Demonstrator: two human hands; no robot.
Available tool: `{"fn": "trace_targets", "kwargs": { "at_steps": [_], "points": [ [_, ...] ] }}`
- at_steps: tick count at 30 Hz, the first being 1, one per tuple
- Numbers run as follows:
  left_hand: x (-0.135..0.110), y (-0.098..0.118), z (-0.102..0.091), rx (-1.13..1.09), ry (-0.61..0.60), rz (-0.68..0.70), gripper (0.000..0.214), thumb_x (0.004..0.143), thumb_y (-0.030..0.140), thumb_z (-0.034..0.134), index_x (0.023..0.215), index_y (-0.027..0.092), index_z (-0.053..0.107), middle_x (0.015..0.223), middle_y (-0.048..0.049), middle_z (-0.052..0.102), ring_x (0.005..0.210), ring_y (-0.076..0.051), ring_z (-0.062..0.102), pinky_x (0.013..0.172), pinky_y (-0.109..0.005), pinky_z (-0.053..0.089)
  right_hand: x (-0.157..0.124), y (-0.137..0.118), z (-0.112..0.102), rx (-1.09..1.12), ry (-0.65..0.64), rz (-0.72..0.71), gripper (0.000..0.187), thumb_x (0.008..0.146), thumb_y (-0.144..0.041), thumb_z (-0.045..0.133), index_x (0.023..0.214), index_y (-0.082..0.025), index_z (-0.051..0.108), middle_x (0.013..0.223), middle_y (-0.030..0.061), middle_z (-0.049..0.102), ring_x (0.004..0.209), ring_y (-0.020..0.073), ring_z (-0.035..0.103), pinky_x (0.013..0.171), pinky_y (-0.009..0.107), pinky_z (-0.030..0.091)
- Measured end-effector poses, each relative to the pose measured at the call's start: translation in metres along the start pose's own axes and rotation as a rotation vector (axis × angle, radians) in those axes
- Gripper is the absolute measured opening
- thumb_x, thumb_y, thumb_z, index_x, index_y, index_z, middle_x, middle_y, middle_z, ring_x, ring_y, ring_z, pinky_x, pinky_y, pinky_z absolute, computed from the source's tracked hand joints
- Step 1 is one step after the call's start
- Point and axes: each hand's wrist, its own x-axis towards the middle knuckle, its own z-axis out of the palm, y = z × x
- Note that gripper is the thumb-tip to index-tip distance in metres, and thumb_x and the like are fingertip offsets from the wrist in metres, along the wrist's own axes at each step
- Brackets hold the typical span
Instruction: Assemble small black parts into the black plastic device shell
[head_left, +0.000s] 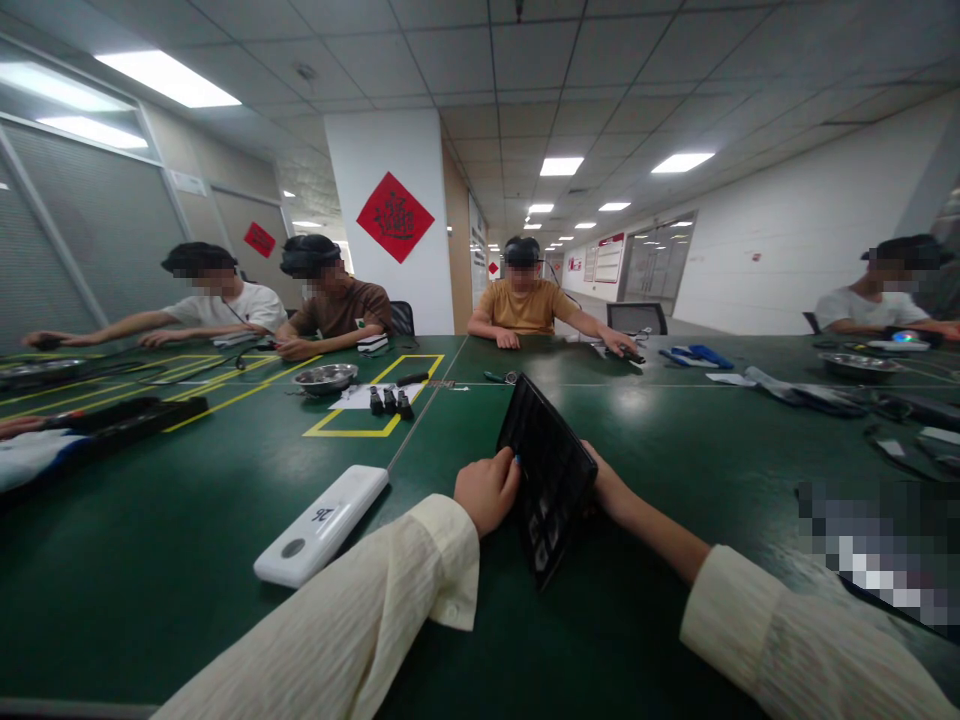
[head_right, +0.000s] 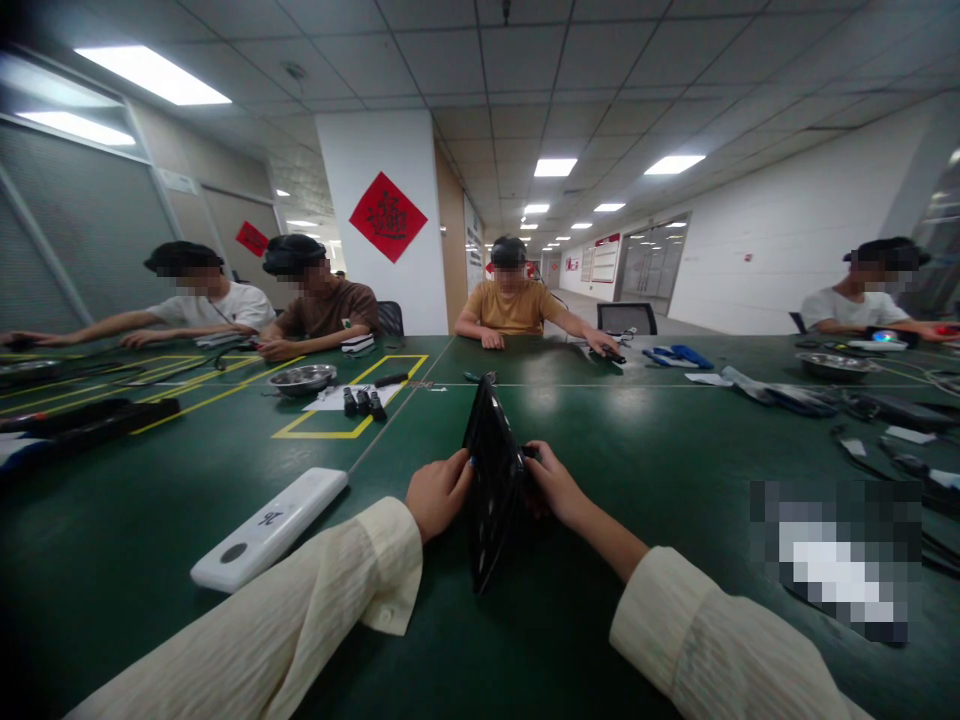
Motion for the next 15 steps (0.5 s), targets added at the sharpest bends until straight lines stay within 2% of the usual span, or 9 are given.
{"fn": "trace_targets", "kwargs": {
  "at_steps": [10,15],
  "points": [
    [-0.0016,0.0044,-0.0065,-0.026,-0.026,-0.023,0.029,0.091,0.035,0.025,0.101,0.020,0.047,0.083,-0.0055,0.067,0.077,-0.020,0.064,0.061,-0.027,0.038,-0.0041,-0.0013,0.0042,0.024,0.042,0.011,0.051,0.074,-0.053,0.045,0.112,-0.020,0.033,0.049,-0.0062,0.054,0.033,0.0124,0.047,0.031,0.021,0.032],
    [-0.0015,0.0025,-0.0035,-0.026,-0.012,-0.015,0.030,0.090,0.036,0.027,0.105,0.020,0.046,0.085,-0.0052,0.067,0.078,-0.020,0.063,0.062,-0.027,0.038,-0.0020,0.0016,0.0026,0.018,0.022,0.007,0.050,0.075,-0.051,0.043,0.112,-0.020,0.032,0.048,-0.0065,0.053,0.032,0.0127,0.047,0.030,0.021,0.030]
  ]
}}
